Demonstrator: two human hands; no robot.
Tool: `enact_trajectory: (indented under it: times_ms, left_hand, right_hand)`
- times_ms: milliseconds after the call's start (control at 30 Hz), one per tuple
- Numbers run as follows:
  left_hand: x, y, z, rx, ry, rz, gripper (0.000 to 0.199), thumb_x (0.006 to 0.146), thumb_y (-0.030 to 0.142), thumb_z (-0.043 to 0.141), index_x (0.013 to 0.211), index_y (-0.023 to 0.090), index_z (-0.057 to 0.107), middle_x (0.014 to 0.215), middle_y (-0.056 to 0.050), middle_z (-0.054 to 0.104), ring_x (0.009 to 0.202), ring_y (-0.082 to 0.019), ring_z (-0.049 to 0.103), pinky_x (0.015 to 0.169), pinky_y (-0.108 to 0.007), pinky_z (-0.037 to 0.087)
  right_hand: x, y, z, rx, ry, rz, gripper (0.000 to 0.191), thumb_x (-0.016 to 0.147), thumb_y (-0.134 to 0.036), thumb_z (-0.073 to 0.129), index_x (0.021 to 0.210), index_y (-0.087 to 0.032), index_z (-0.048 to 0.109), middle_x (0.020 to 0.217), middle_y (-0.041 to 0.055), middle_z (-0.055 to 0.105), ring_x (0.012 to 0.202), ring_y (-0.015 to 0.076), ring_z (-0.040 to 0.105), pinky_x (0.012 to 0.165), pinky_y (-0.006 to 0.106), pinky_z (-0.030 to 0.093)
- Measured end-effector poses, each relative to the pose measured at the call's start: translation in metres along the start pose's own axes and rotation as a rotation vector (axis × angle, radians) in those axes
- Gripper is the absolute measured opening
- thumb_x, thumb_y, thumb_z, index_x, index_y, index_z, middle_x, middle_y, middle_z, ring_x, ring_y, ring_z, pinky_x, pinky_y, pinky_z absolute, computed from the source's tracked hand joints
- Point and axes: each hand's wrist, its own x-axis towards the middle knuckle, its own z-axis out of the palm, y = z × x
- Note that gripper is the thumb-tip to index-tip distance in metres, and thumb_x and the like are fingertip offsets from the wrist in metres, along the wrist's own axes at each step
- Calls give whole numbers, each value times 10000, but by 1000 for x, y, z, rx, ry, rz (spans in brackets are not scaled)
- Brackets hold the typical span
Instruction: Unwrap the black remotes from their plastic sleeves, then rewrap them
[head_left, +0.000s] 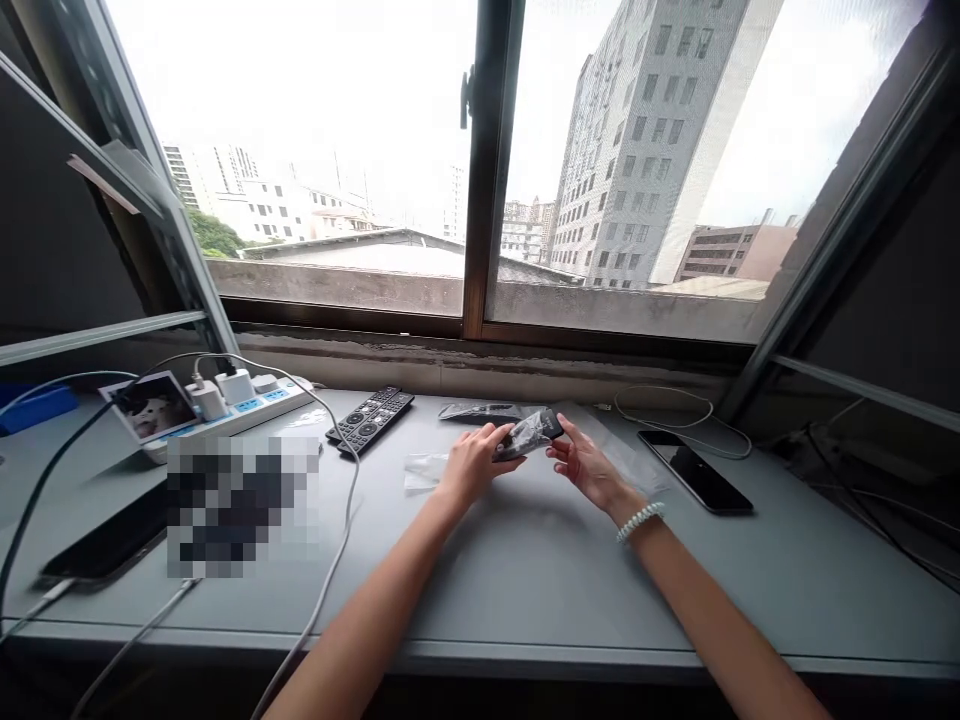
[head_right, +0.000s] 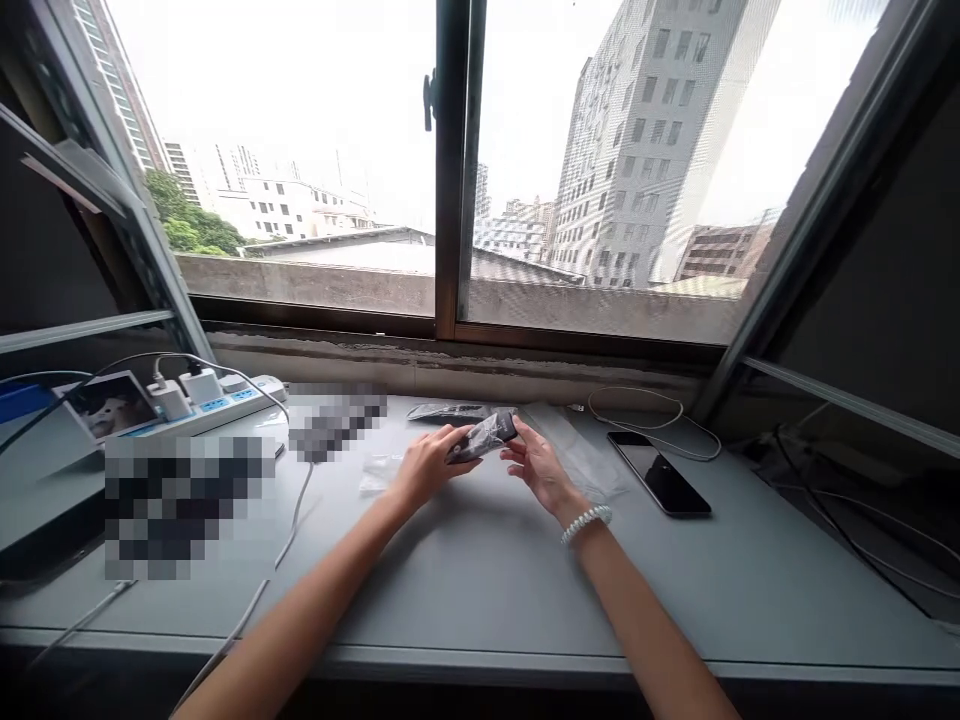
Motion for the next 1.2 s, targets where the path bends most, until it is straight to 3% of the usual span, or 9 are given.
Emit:
enact_trajectory:
  times_ms: [200,300,467,600,767,900,967,1067,1200]
  left_hand:
    - [1,3,-5,13,-29,28,457,784,405,637,1197,236,539,947,-18,626,863,-195,609,800,-293,430]
    - [-2,5,-1,6,-52,69,423,781,398,639,1165,242,557,956,-15,628,882,-199,604,817,-302,420]
    - [-3,7,3,15,-62,89,362,783,390,624,1114,250,576,955,-14,622,886,-204,604,809,-308,419]
    - [-2,5,0,-21,-47,45,452,748,454,635,1133,236,541,1001,-27,615,924,-214,600,828,-310,423]
    - [-2,-6,-1,-45,-105,-21,387,816,494,527,1091,222,540,1022,-44,644,948,-230,603,834,-319,426]
    - [-6,-10,0,-44,-131,-34,384,797,503,561,1060,224,562,1024,-42,648,936,-233,613,807,-305,442]
    - [-8,-12,1,-49,-136,-28,390,775,514,582,1037,225,576,990,-37,652,917,-227,619,798,-297,447]
    - [-10,-13,4,-57,-131,-18,413,753,534,596,1029,228,583,986,-32,650,896,-214,622,791,-288,452]
    - [-10,-12,7,-76,-135,-33,443,741,558,594,1037,228,591,986,-32,647,909,-213,616,808,-296,448]
  right_hand:
    - [1,1,-7,-167,-39,35,372,705,-320,722,1052,-270,598,722,-24,593,576,69,500,450,144,386]
    - [-2,2,-10,-285,-96,57,449,641,-318,768,1054,-264,597,711,-31,570,581,66,458,501,156,368]
    - [-9,0,-7,-438,-132,43,401,613,-362,765,969,-235,630,741,-21,569,644,76,448,577,185,348]
    - [-3,1,-10,-453,-143,-28,413,636,-371,743,1007,-228,629,809,5,602,707,100,493,581,191,352]
    - [14,4,-24,-304,31,-37,362,694,-296,686,1043,-241,611,871,11,612,612,83,482,515,181,388]
    - [12,3,-28,-207,67,59,302,820,-469,514,930,-210,625,931,65,615,581,96,504,493,207,437]
    - [9,4,-26,-275,86,100,347,788,-529,534,874,-208,635,963,85,616,604,115,526,459,215,434]
    - [5,8,-22,-442,30,76,336,674,-470,687,901,-224,666,1027,107,619,674,159,568,455,233,437]
    - [3,12,-17,-625,46,46,278,650,-439,696,834,-231,696,1042,148,634,748,213,601,481,271,440]
